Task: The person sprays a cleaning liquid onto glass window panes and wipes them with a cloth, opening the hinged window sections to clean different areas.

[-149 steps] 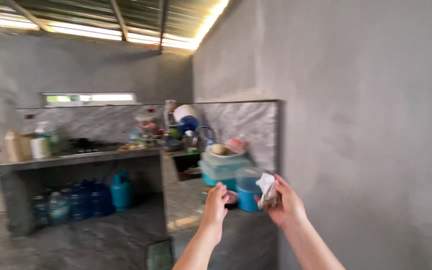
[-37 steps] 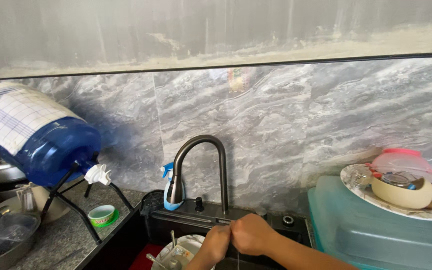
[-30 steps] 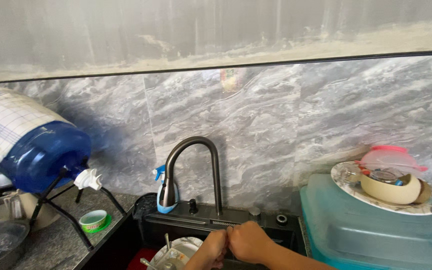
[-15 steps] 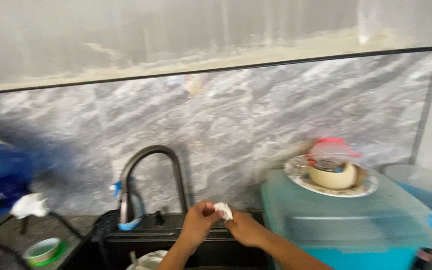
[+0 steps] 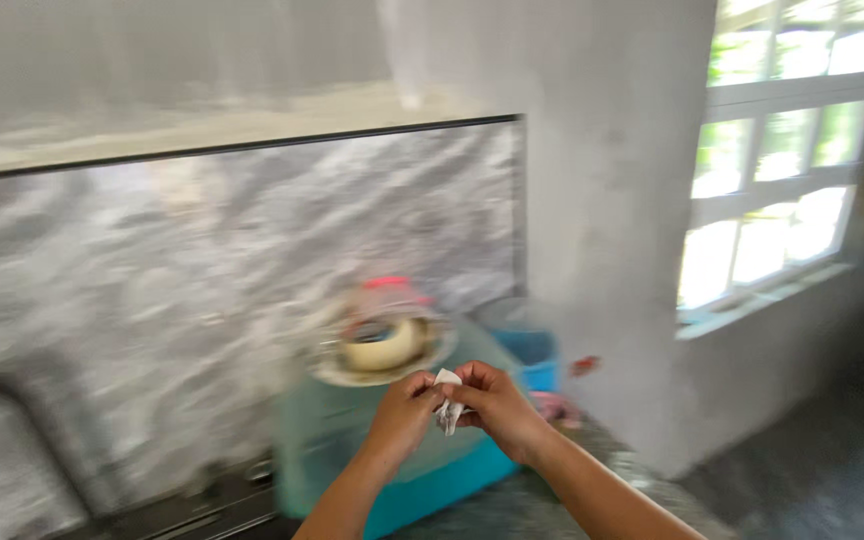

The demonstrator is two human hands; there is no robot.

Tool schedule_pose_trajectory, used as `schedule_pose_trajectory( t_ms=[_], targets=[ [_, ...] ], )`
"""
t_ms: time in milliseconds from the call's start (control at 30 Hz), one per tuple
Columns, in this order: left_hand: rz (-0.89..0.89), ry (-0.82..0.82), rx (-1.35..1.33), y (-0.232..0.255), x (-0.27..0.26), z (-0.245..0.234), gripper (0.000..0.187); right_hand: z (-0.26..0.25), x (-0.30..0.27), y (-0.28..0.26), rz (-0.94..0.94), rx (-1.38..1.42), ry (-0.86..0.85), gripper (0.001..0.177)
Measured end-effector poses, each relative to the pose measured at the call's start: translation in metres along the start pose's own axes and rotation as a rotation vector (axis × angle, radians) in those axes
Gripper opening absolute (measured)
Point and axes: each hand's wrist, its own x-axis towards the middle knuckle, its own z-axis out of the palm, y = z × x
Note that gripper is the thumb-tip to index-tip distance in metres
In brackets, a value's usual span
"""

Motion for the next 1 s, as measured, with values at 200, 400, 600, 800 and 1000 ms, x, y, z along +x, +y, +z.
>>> schedule_pose_trajectory(
  t_ms=[200,400,600,800,1000],
  targets=[
    [-0.182,-0.149,-0.172,0.038,0.027,0.160,0.019,-0.134,-0.078,-0.055,0.034,-0.232,0.193,0.021],
    [-0.096,-0.281,-0.062,0.082,0.034,0.315,0.021,-0.266,-0.158,-0.083,-0.013,-0.265,0.422,0.016],
    [-0.027,-0.282,-0.418,0.108,0.052,0.457,0.021,-0.370,-0.244,-0.110,0.051,-0.260,0.710,0.017],
    [-0.117,-0.492,-0.534,0.115,0.087,0.567,0.025,-0.439,-0.292,-0.145,0.066,-0.070,0.923,0.015],
    [-0.084,-0.661,-0.474,0.117,0.129,0.642,0.048,-0.507,-0.287,-0.161,0.015,-0.079,1.136,0.014]
  ],
)
